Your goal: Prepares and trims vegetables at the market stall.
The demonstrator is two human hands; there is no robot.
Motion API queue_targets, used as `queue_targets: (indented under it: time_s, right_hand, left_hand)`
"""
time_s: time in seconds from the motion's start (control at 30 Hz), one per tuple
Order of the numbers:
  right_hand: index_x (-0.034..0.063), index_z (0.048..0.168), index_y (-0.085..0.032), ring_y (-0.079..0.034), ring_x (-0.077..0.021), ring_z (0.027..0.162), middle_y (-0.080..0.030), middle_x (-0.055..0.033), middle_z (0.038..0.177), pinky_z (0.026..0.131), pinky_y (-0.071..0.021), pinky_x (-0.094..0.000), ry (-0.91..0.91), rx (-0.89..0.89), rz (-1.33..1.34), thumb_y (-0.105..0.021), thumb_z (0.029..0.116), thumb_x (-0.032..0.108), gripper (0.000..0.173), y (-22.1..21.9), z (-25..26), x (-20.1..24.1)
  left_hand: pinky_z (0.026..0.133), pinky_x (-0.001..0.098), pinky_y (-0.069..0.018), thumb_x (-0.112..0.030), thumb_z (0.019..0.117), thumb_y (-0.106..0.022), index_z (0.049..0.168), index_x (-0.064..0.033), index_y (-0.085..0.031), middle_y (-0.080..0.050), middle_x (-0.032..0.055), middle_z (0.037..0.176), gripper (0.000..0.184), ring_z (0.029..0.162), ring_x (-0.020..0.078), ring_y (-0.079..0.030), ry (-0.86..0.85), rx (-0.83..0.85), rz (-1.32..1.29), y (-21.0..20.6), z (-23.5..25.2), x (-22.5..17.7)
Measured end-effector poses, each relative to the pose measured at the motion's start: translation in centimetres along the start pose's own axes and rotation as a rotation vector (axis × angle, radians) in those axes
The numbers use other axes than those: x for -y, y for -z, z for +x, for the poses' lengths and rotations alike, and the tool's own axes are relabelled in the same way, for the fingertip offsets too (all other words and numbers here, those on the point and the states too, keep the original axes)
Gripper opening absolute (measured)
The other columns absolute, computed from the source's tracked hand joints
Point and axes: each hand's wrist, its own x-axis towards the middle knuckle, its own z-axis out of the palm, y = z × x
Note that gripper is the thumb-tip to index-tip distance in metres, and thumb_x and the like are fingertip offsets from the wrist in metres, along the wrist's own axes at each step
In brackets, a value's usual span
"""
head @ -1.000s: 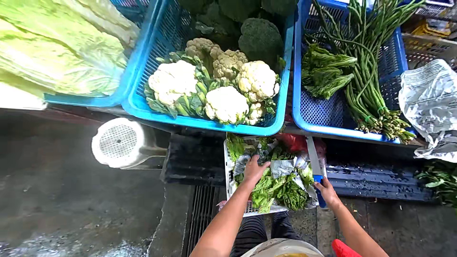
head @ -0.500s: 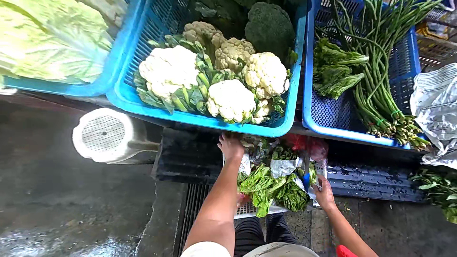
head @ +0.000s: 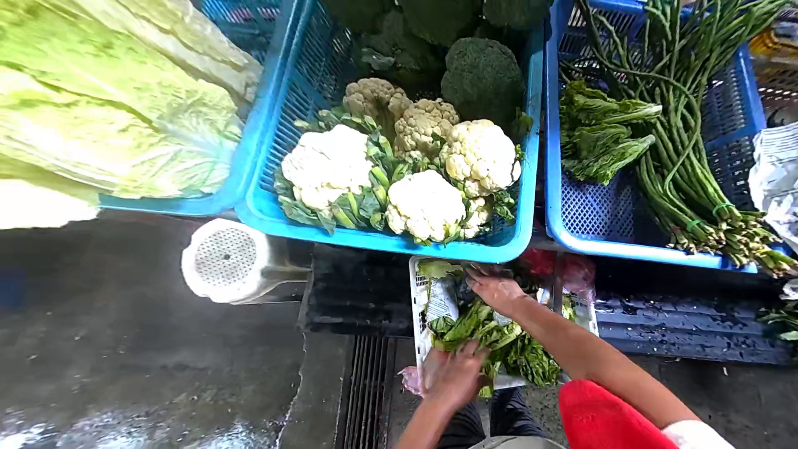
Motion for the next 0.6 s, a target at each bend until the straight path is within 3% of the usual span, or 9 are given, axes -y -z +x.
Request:
queue_targets:
  time_s: [0.1,0.17,0.3,0.4,0.5,0.57,0.6]
  right_hand:
    - [0.0022,0.155,-0.040,-0.024,-0.0377,0.155,-0.032,-0.0210,0.165,0.126,-0.0173,-0.0590,-0.019,0.160,-0.162,-0.040,0.1021,-0.009,0.054,-0.8,3.4,0.9]
    - [0.0011,0.157,-0.036,-0.027,-0.0365,0.154,-0.033,-0.0212,0.164,0.125,-0.0190,-0.0564,-0.091,0.219,-0.193,-0.038,0.1028,-0.008,0.055,-1.0,4.2,0.9]
    - [-0.0026,0.145,-0.052,-0.032,-0.0390,0.151,-0.041,-0.0220,0.159,0.124,-0.0239,-0.0554,-0.141,0.279,-0.179,-0.039,0.1038,-0.005,0.044,1.3,3.8,0.8]
    - [0.0015,0.140,-0.059,-0.038,-0.0391,0.147,-0.049,-0.0207,0.153,0.123,-0.0249,-0.0594,-0.133,0.135,-0.090,-0.052,0.0977,-0.002,0.043,4.0,0.8,1.3]
    - [0.0067,0.146,-0.055,-0.044,-0.0366,0.143,-0.052,-0.0177,0.150,0.119,-0.0271,-0.0613,-0.218,0.054,0.084,-0.065,0.0970,0.028,0.054,6.8,-3.4,2.8]
    - [0.0037,0.141,-0.057,-0.052,-0.0366,0.136,-0.058,-0.0202,0.142,0.116,-0.0319,-0.0623,-0.228,0.037,0.298,-0.069,0.0945,0.045,0.063,7.9,-6.4,3.7]
    - [0.0024,0.137,-0.059,-0.056,-0.0371,0.131,-0.061,-0.0213,0.137,0.114,-0.0359,-0.0616,-0.190,0.068,0.398,-0.071,0.0935,0.046,0.063,8.2,-8.1,4.1]
  left_hand:
    - [0.116,0.0562,-0.0385,-0.031,0.0939,-0.072,0.130,-0.0070,-0.067,-0.053,0.0168,0.148,0.043,0.141,0.0362,-0.046,-0.013,-0.019,-0.083,-1.1,-0.8,0.6]
    - [0.114,0.0544,-0.0413,-0.029,0.0956,-0.070,0.125,-0.0057,-0.068,-0.059,0.0155,0.141,0.037,0.136,0.0345,-0.051,-0.020,-0.039,-0.103,-0.4,-1.0,1.1]
    - [0.106,0.0581,-0.0465,-0.035,0.0977,-0.067,0.128,-0.0088,-0.066,-0.063,0.0159,0.136,0.040,0.127,0.0348,-0.059,0.073,-0.048,-0.053,2.5,-0.9,2.7]
    - [0.109,0.0555,-0.0454,-0.037,0.1012,-0.063,0.129,-0.0057,-0.066,-0.063,0.0194,0.133,0.042,0.127,0.0357,-0.059,0.189,-0.053,-0.211,4.9,-0.7,3.2]
    - [0.109,0.0547,-0.0460,-0.044,0.0954,-0.070,0.132,-0.0009,-0.062,-0.064,0.0220,0.131,0.057,0.126,0.0353,-0.060,0.223,-0.185,-0.509,6.0,-1.1,2.6]
    - [0.113,0.0439,-0.0454,-0.027,0.0881,-0.078,0.150,0.0032,-0.040,-0.055,0.0204,0.144,0.078,0.133,0.0273,-0.055,0.088,-0.333,-0.945,5.4,-1.3,1.2]
    - [0.108,0.0378,-0.0495,-0.017,0.0887,-0.073,0.152,0.0028,-0.033,-0.056,0.0164,0.141,0.077,0.127,0.0204,-0.058,-0.004,-0.405,-1.196,4.7,-1.4,-0.1]
